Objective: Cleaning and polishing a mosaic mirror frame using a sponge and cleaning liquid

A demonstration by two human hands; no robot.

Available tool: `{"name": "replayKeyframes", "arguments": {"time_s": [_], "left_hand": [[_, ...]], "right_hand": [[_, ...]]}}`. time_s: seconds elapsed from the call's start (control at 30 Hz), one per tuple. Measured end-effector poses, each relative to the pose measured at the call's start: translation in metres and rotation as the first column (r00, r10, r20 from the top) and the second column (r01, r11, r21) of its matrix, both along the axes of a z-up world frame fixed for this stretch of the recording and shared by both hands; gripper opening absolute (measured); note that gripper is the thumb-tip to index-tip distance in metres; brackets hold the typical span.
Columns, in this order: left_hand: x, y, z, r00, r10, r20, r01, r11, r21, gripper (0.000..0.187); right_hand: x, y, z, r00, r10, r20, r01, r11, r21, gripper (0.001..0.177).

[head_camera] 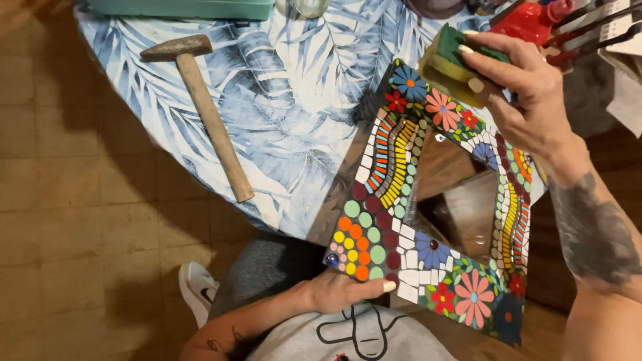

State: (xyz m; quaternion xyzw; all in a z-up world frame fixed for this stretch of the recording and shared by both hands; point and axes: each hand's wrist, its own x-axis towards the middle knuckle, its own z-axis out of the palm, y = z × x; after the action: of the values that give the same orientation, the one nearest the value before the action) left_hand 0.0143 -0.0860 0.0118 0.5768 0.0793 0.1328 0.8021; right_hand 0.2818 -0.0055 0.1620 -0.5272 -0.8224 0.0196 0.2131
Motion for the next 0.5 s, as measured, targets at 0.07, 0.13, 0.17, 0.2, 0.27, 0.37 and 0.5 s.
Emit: {"name": "replayKeyframes", "arguments": {"time_s": [0.07, 0.13, 0.17, 0.2, 0.27, 0.37, 0.5], "left_hand": [[0.006, -0.008, -0.015, 0.898, 0.105, 0.427, -0.336, 0.790, 0.512, 0.030], [0.007, -0.008, -0.019, 0.872, 0.045, 0.488, -0.357, 0.741, 0.569, 0.028], [0.007, -0.007, -0.022, 0.845, -0.021, 0.535, -0.377, 0.685, 0.623, 0.030], [0.010, -0.006, -0.016, 0.842, -0.016, 0.540, -0.384, 0.685, 0.619, 0.030], [0.016, -0.002, -0.005, 0.755, 0.006, 0.656, -0.545, 0.562, 0.622, 0.014], [0.007, 0.012, 0.022, 0.809, -0.021, 0.588, -0.518, 0.447, 0.729, 0.025], [0.007, 0.015, 0.021, 0.769, 0.109, 0.630, -0.623, 0.345, 0.702, 0.024]], "right_hand": [[-0.007, -0.002, 0.012, 0.999, 0.010, 0.047, -0.009, 1.000, -0.023, 0.026], [-0.005, -0.003, 0.021, 0.994, 0.009, 0.110, -0.007, 1.000, -0.021, 0.027], [-0.005, -0.002, 0.026, 0.986, 0.007, 0.166, -0.004, 1.000, -0.018, 0.028], [-0.004, -0.002, 0.031, 0.985, 0.012, 0.172, -0.008, 1.000, -0.021, 0.028], [-0.002, 0.000, 0.040, 0.942, 0.012, 0.334, -0.005, 1.000, -0.022, 0.030], [-0.015, 0.002, 0.053, 0.944, 0.037, 0.328, -0.029, 0.999, -0.029, 0.026], [-0.033, 0.006, 0.064, 0.920, 0.094, 0.380, -0.053, 0.992, -0.116, 0.031]]}}
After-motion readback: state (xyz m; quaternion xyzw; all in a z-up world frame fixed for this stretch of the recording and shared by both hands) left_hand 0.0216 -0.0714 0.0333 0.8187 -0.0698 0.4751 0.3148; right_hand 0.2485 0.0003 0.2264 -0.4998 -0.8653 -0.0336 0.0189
